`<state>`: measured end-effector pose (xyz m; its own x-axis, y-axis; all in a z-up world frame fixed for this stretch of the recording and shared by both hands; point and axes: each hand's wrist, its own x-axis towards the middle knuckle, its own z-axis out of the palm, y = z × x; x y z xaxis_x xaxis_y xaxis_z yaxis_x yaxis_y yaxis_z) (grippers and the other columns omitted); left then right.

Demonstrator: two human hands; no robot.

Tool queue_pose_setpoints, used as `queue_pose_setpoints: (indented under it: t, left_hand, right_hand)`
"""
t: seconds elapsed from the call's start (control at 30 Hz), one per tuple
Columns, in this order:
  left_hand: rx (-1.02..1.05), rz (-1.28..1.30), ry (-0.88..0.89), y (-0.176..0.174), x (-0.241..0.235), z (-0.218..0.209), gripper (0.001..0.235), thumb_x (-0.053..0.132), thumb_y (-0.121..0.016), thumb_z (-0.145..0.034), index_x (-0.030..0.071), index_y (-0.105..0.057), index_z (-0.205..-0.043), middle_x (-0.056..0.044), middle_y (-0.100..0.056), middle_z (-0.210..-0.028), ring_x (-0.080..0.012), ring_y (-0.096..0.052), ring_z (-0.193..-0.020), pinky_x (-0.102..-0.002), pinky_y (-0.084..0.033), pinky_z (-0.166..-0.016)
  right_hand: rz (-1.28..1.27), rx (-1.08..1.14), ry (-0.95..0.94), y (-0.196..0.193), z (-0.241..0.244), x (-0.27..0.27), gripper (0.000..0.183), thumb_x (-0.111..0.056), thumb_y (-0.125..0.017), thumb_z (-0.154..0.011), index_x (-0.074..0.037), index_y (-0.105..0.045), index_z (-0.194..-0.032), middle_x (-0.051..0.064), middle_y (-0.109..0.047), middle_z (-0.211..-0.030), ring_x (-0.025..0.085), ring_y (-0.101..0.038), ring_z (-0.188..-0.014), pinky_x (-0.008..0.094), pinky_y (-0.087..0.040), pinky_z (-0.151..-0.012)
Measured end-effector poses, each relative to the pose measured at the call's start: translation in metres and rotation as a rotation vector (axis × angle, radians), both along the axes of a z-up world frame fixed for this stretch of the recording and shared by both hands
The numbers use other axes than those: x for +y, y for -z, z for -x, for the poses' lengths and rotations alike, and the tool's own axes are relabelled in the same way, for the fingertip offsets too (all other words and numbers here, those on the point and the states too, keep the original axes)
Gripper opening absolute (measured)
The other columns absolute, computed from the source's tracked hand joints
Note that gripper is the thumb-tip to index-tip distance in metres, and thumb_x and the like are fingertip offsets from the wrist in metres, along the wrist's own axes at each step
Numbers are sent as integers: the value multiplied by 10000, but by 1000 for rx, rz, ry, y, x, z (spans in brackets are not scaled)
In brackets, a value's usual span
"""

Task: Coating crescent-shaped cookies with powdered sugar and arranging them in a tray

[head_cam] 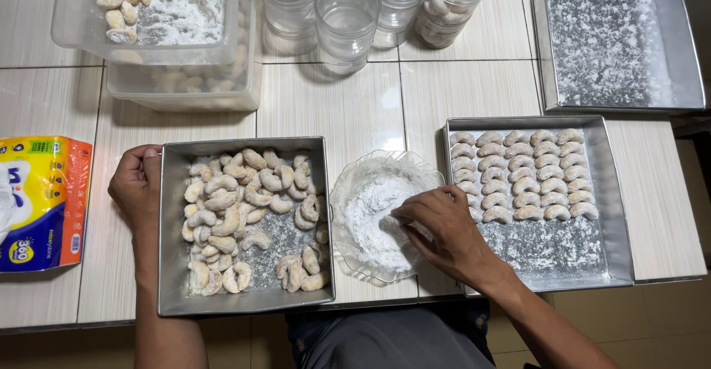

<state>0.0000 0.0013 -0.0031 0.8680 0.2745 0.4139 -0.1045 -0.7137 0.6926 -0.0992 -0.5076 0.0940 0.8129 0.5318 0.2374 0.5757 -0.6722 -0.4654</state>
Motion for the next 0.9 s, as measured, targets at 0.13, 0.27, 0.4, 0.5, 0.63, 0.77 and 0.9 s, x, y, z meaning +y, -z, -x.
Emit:
queue_pose_setpoints:
  t: [0.13, 0.27, 0.4, 0.5, 0.63, 0.77, 0.9]
  left_hand:
    - [-18, -7, 17, 0, 0, 0, 179, 136, -583, -1170, 50, -738, -1153, -20, -739, -1053, -111, -538, -751, -291, -395, -635]
    - [-12, -10, 15, 1, 1, 0, 179, 139, -586, -1172, 55, -742, -1146, -12, -726, -1011, -106, -497, -709, -294, -366, -612]
    - [-5, 12, 21, -5, -3, 1, 175, 128, -575, -1160, 53, -734, -1149, -19, -740, -1066, -108, -548, -766, -280, -399, -646]
    - [3, 29, 22, -12, -8, 3, 188, 127, -564, -1149, 43, -732, -1148, -30, -745, -1080, -113, -564, -785, -277, -404, -652]
    - [-9, 19, 26, -8, -6, 1, 186, 107, -567, -1144, 33, -738, -1146, -34, -746, -1065, -115, -566, -783, -282, -402, -651]
    - [-3, 7, 12, -9, -6, 2, 185, 132, -577, -1159, 49, -741, -1142, -17, -734, -1028, -101, -484, -690, -287, -359, -594]
    - [8, 9, 6, -6, -4, 2, 192, 132, -572, -1158, 49, -744, -1148, -16, -730, -1020, -112, -535, -742, -296, -388, -636]
  right_hand:
    - [14, 70, -11, -8, 0, 6, 289, -222, -716, -901, -170, -640, -1175, 5, -684, -1111, 201, -617, -1052, 429, -330, -1006]
    - [32, 96, -9, -11, 1, 8, 303, -237, -746, -885, -171, -645, -1162, -9, -689, -1046, 191, -628, -997, 423, -322, -1021]
    - [202, 31, 22, -8, 4, 10, 515, -197, -849, -760, -157, -652, -1234, 11, -710, -1080, 226, -636, -1000, 427, -356, -978]
    - [224, -2, 54, -11, 5, 16, 334, -233, -759, -884, -149, -681, -1198, 18, -722, -1058, 220, -645, -961, 428, -373, -944]
    - [194, -32, 71, -8, 4, 17, 286, -273, -751, -903, -141, -691, -1150, 38, -696, -1056, 232, -630, -956, 434, -363, -916]
    - [228, -55, 70, -5, 6, 14, 424, -200, -767, -878, -145, -641, -1279, 39, -714, -1052, 230, -646, -954, 420, -361, -943]
    - [108, -152, 98, -8, 6, 14, 668, -171, -734, -977, -148, -376, -1540, -21, -638, -864, 194, -584, -789, 360, -356, -902]
